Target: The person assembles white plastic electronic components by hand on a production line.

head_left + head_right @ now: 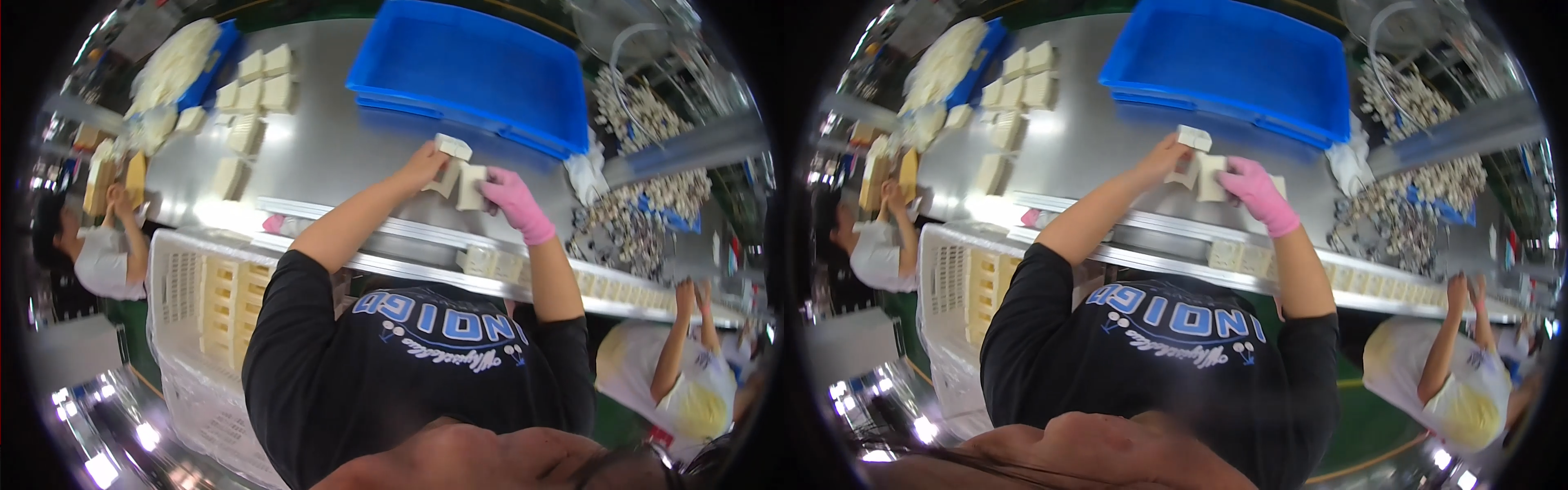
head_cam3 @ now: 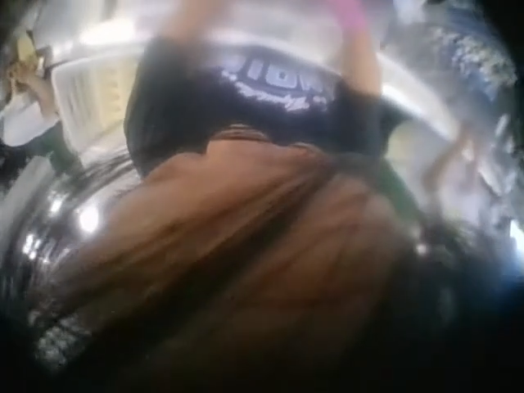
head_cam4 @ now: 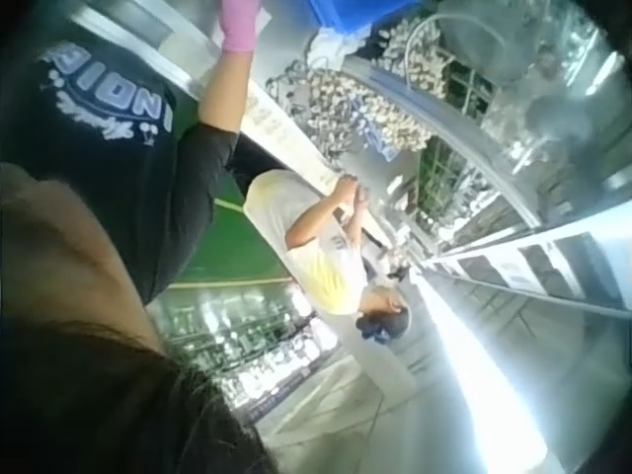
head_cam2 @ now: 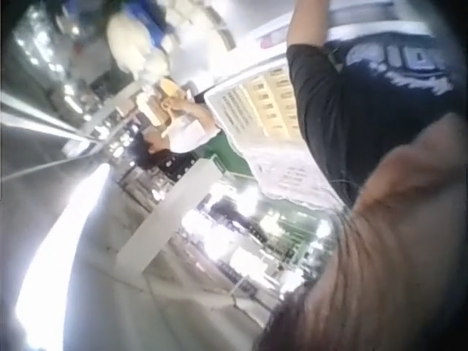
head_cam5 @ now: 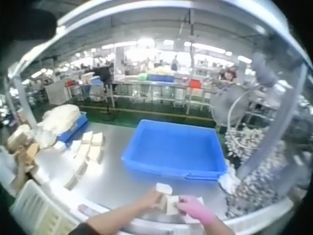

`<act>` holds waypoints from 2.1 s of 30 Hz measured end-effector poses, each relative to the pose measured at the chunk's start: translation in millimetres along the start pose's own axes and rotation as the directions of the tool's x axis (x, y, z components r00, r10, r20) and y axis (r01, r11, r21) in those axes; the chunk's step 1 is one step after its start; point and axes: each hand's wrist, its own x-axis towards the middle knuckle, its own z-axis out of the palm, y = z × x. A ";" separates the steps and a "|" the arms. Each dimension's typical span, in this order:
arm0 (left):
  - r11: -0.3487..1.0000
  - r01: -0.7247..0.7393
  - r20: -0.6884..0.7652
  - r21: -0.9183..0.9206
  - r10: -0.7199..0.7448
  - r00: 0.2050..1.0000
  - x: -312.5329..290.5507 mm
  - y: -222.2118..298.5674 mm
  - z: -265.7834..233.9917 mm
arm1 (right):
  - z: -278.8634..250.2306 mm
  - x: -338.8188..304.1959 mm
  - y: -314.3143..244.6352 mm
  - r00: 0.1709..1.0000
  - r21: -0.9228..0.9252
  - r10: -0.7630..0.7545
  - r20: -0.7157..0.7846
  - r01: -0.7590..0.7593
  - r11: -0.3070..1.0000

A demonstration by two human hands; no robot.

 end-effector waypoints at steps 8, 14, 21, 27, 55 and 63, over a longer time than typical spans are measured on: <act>0.887 -0.063 0.091 -0.458 0.117 0.989 -32.6 12.7 45.2 | 31.8 14.9 42.7 0.694 -0.393 -0.521 -0.498 0.355 0.848; 0.869 -0.247 0.040 -0.428 0.291 0.956 -32.4 3.9 44.1 | 46.7 -6.0 18.7 0.739 -0.470 -0.479 -0.474 0.247 0.847; 0.884 -0.196 0.081 -0.425 0.253 0.964 -31.1 -4.1 43.5 | 39.3 -12.2 12.2 0.778 -0.555 -0.517 -0.357 0.269 0.787; 0.893 0.019 0.300 -0.449 0.131 0.945 -41.4 12.9 44.8 | 38.8 -15.0 15.3 0.830 -0.298 -0.423 -0.364 0.326 0.897; 0.863 0.005 0.276 -0.505 0.157 0.948 -43.5 15.2 40.8 | 29.4 -31.3 -6.9 0.921 -0.123 -0.305 -0.243 0.283 0.951; 0.947 0.314 0.823 -0.073 -0.121 0.556 -54.2 37.9 3.7 | 11.4 -37.7 -17.5 0.783 -0.306 -0.618 0.077 0.608 0.732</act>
